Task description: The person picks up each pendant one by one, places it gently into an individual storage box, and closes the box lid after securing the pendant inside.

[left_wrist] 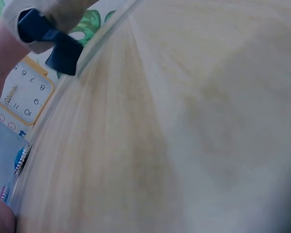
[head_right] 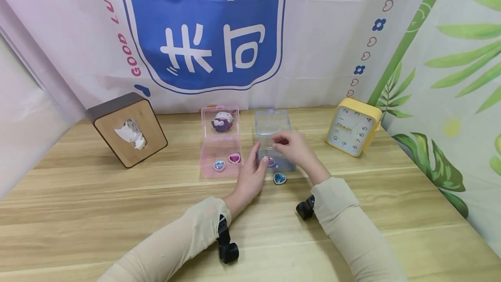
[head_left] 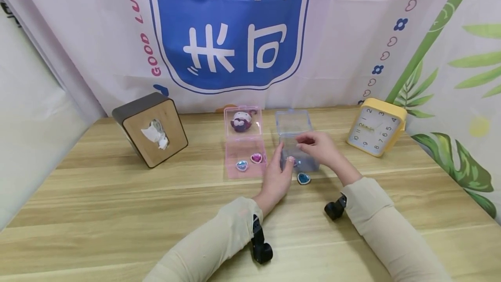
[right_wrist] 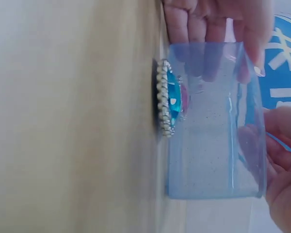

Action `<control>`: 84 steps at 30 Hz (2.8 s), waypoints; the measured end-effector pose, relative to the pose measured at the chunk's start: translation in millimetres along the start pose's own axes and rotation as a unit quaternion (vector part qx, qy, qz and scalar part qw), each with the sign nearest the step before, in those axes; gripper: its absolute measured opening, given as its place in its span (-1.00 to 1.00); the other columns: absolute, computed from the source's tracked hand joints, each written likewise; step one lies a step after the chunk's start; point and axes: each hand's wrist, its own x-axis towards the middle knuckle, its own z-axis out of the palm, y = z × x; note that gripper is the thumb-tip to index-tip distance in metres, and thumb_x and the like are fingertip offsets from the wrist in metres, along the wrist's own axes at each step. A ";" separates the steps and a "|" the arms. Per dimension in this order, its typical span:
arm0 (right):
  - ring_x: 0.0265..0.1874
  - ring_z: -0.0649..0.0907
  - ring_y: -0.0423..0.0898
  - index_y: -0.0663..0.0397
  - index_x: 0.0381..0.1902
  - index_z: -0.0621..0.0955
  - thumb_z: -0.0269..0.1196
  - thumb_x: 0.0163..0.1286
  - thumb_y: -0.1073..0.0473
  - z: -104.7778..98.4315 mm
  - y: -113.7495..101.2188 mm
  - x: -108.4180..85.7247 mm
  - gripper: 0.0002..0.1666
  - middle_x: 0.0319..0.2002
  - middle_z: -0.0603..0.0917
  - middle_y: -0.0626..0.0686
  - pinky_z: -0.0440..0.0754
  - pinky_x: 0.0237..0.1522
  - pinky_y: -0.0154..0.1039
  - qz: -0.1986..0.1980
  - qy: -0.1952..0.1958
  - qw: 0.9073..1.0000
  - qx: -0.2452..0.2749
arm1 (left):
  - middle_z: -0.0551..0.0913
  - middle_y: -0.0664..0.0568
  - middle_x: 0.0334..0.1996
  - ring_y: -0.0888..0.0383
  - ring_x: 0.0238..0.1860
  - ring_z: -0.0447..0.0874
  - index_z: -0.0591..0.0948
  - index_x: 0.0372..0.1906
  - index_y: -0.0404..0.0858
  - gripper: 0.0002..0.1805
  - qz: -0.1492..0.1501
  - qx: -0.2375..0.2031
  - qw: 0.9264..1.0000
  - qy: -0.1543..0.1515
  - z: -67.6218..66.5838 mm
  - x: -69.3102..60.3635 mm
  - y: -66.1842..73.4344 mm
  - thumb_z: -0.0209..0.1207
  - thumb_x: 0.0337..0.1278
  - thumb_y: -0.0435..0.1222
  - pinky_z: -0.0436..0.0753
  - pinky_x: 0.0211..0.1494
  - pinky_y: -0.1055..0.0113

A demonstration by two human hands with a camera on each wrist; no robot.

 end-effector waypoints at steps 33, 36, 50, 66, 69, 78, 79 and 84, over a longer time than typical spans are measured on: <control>-0.26 0.58 -0.18 0.28 -0.14 0.65 0.28 0.18 0.27 5.8 18.2 -70.0 -0.72 -0.16 0.68 0.20 0.56 -0.27 -0.46 0.047 -0.006 0.997 0.062 | 0.27 -0.16 0.34 -0.10 0.33 0.22 0.15 0.41 -0.10 -0.41 0.003 0.017 1.000 -0.002 -0.8 -2.1 3.7 -0.04 0.32 -0.18 0.21 0.40 0.04; -0.24 0.61 -0.11 0.29 -0.14 0.65 0.28 0.17 0.29 9.5 19.0 -68.6 -0.72 -0.18 0.68 0.21 0.58 -0.26 -0.45 0.028 -0.011 0.998 0.050 | 0.26 -0.13 0.34 -0.08 0.33 0.21 0.15 0.41 -0.09 -0.41 -0.001 0.016 1.000 -0.004 -0.9 -2.0 3.8 -0.03 0.32 -0.17 0.20 0.40 0.06; -0.24 0.63 -0.05 0.25 -0.16 0.67 0.31 0.16 0.24 18.5 19.2 -65.8 -0.72 -0.24 0.70 0.16 0.60 -0.19 -0.26 0.005 -0.022 1.000 0.021 | 0.25 -0.13 0.35 -0.08 0.33 0.22 0.14 0.42 -0.08 -0.40 -0.012 0.018 1.000 -0.006 -0.4 -1.2 4.7 -0.02 0.31 -0.18 0.20 0.40 0.06; -0.41 0.58 -0.16 0.25 -0.28 0.67 0.34 0.08 0.29 25.8 10.1 -62.8 -0.78 -0.40 0.66 0.07 0.56 -0.34 -0.32 0.010 -0.019 1.000 -0.022 | 0.24 -0.11 0.36 -0.10 0.34 0.21 0.15 0.41 -0.11 -0.40 -0.002 0.022 1.000 -0.002 -1.5 -1.4 3.8 -0.02 0.31 -0.18 0.19 0.40 0.04; -0.41 0.56 -0.16 0.27 -0.26 0.67 0.35 0.07 0.29 25.3 7.1 -63.3 -0.76 -0.40 0.64 0.06 0.54 -0.37 -0.34 0.006 -0.032 0.999 -0.028 | 0.24 -0.11 0.36 -0.09 0.34 0.21 0.15 0.41 -0.09 -0.39 -0.005 0.023 1.000 -0.003 -1.1 -0.7 2.7 -0.02 0.30 -0.18 0.19 0.40 0.04; -0.40 0.54 -0.16 0.27 -0.30 0.65 0.35 0.05 0.33 24.1 1.7 -63.2 -0.79 -0.39 0.61 0.05 0.54 -0.34 -0.32 0.009 -0.061 0.998 -0.032 | 0.24 -0.10 0.36 -0.09 0.34 0.21 0.16 0.41 -0.11 -0.40 0.003 0.024 1.000 -0.004 0.0 0.4 0.8 -0.01 0.30 -0.18 0.20 0.40 0.05; -0.39 0.54 -0.15 0.27 -0.30 0.64 0.35 0.05 0.33 24.3 1.8 -63.0 -0.79 -0.39 0.60 0.05 0.54 -0.33 -0.31 0.007 -0.062 0.998 -0.030 | 0.24 -0.10 0.36 -0.09 0.34 0.21 0.16 0.41 -0.11 -0.40 0.002 0.024 1.000 -0.004 0.0 0.5 0.8 -0.01 0.30 -0.18 0.20 0.40 0.05; -0.37 0.54 -0.14 0.26 -0.32 0.62 0.35 0.04 0.34 24.7 2.9 -63.4 -0.79 -0.38 0.59 0.06 0.54 -0.31 -0.30 0.003 -0.063 0.998 -0.026 | 0.25 -0.11 0.35 -0.09 0.33 0.21 0.16 0.41 -0.11 -0.40 0.003 0.025 1.000 -0.003 -0.1 -0.4 1.6 -0.01 0.30 -0.18 0.20 0.40 0.05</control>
